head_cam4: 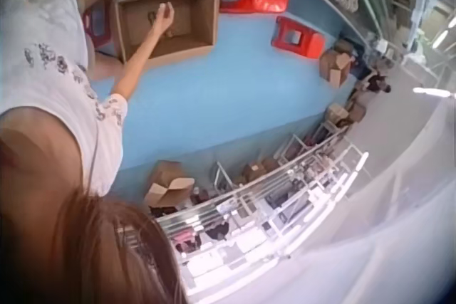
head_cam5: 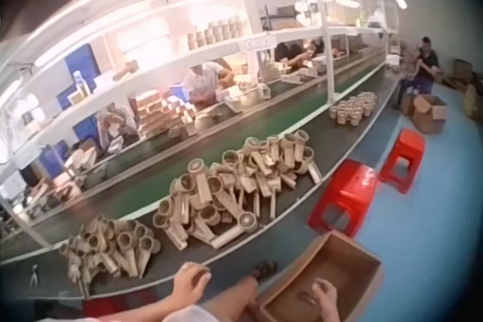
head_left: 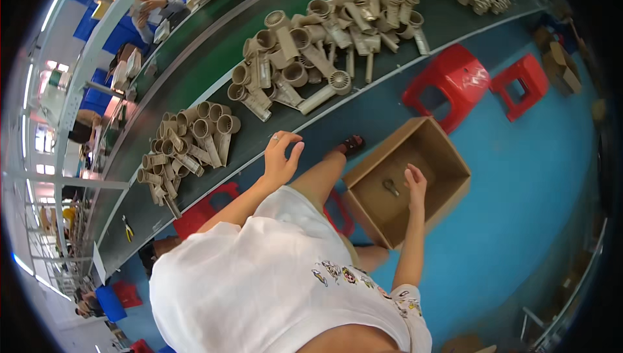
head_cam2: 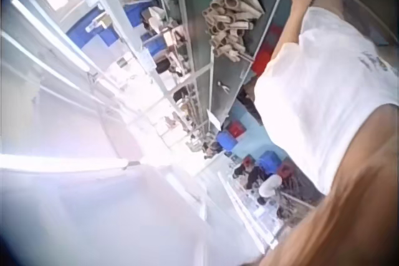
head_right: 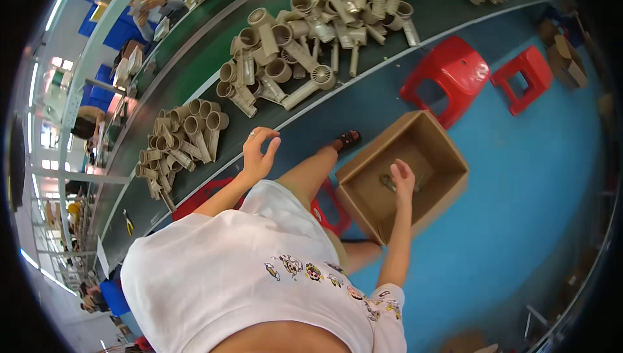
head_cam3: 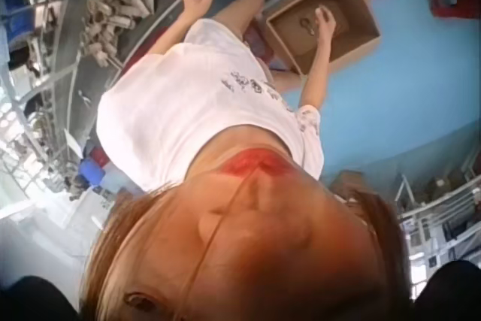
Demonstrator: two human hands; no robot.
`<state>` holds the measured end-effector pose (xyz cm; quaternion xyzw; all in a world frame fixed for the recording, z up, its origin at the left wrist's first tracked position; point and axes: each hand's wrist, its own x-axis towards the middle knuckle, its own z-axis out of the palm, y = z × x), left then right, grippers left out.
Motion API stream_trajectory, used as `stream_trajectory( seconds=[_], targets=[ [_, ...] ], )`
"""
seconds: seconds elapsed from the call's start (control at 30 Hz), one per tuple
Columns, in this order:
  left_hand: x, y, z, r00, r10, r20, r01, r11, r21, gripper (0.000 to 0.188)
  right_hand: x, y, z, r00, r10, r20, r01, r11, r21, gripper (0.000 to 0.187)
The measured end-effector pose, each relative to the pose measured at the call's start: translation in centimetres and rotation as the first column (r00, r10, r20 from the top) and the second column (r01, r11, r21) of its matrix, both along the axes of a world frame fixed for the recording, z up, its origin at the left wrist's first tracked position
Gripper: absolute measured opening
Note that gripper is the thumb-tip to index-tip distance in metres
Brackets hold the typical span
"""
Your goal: Assembling plastic fan housing components on a production line by trimming flashing and fitting parts together.
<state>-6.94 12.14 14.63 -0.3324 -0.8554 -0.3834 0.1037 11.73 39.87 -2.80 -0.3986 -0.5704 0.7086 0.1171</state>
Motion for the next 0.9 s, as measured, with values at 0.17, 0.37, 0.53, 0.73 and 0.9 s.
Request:
stream_trajectory(
  seconds=[0.17, 0.37, 0.53, 0.73, 0.9],
  targets=[
    [-2.3, -3.9, -6.1, 0.999, -0.026, -0.044, 0.034, 0.983, 0.179, 0.007, -7.4, -8.1, -4.6, 0.968, 0.118, -0.222, -0.100, 0.991, 0.089, 0.035],
    [-5.4, -7.3, -12.3, 0.995, 0.100, 0.026, -0.100, 0.876, 0.472, 0.032, -11.8, -15.2, -3.7, 0.932, 0.056, -0.358, 0.081, 0.930, 0.358, 0.039],
    [-8.6, -8.0, -10.9, 0.905, 0.094, 0.416, -0.323, 0.786, 0.527, 0.075, -18.6, -16.9, 6.8, 0.937, 0.182, -0.298, 0.101, 0.675, 0.730, 0.058],
    [-13.3, -6.3, -9.0, 0.701, 0.066, 0.710, -0.574, 0.643, 0.507, 0.100, -31.6, -15.9, 16.9, 0.950, 0.247, -0.190, 0.165, 0.119, 0.979, 0.092],
    [-16.2, -5.6, -7.7, 0.586, 0.217, 0.780, -0.730, 0.559, 0.393, 0.106, -38.3, -16.6, 19.4, 0.961, 0.166, 0.221, -0.254, 0.221, 0.941, 0.104]
  ],
)
